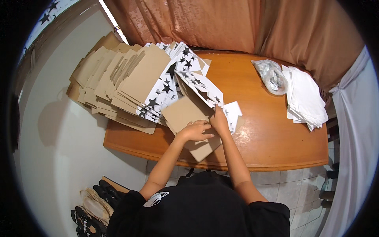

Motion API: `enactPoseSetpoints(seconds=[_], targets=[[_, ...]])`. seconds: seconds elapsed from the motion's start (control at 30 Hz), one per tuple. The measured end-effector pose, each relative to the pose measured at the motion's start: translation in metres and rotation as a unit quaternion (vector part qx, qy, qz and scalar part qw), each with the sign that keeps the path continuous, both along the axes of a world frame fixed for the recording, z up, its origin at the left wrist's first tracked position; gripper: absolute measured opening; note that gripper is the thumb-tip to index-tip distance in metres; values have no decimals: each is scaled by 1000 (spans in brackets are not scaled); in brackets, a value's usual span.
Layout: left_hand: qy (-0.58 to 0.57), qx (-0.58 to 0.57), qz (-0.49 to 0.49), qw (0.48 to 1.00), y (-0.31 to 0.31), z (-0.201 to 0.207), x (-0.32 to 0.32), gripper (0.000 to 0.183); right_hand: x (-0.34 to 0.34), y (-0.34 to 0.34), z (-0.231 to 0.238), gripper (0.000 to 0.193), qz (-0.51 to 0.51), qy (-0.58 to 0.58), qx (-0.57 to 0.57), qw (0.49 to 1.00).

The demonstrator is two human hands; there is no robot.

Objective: Assemble flat cardboard into shoe boxes and place protective tissue paper inside.

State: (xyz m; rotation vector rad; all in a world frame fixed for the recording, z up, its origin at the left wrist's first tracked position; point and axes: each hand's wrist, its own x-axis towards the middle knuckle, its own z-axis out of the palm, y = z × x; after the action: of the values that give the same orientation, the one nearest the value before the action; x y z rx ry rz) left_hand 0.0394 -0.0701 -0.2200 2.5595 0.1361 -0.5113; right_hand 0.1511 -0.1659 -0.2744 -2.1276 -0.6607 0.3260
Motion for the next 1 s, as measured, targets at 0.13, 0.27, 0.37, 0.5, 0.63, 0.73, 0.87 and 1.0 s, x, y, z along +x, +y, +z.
enactPoseSetpoints(seconds=[0.13, 0.27, 0.37, 0.5, 0.63, 0.73, 0.87, 1.0], targets=[[-37, 50, 114, 992, -11, -33, 4, 72, 23, -49, -17, 49, -70, -169, 80, 980], [-261, 36, 314, 912, -28, -74, 7, 88, 46, -105, -16, 55, -113, -174, 225, 952], [-461, -53, 421, 779, -56, -78, 18, 97, 55, -143, -29, 61, -131, -145, 362, 911], [-543, -144, 462, 686, -64, -101, 36, 82, 63, -176, -51, 68, -156, -171, 369, 900], [-490, -132, 368, 779, -71, -113, 50, 70, 82, -205, -75, 75, -183, -183, 331, 907], [-481, -78, 380, 786, -86, -115, 60, 66, 90, -218, -71, 81, -175, -12, 376, 910], [-485, -112, 405, 767, -113, -101, 72, 65, 106, -238, -70, 76, -127, -15, 365, 922], [-459, -87, 436, 769, -109, -145, 62, 55, 118, -240, -64, 72, -76, -116, 207, 968]])
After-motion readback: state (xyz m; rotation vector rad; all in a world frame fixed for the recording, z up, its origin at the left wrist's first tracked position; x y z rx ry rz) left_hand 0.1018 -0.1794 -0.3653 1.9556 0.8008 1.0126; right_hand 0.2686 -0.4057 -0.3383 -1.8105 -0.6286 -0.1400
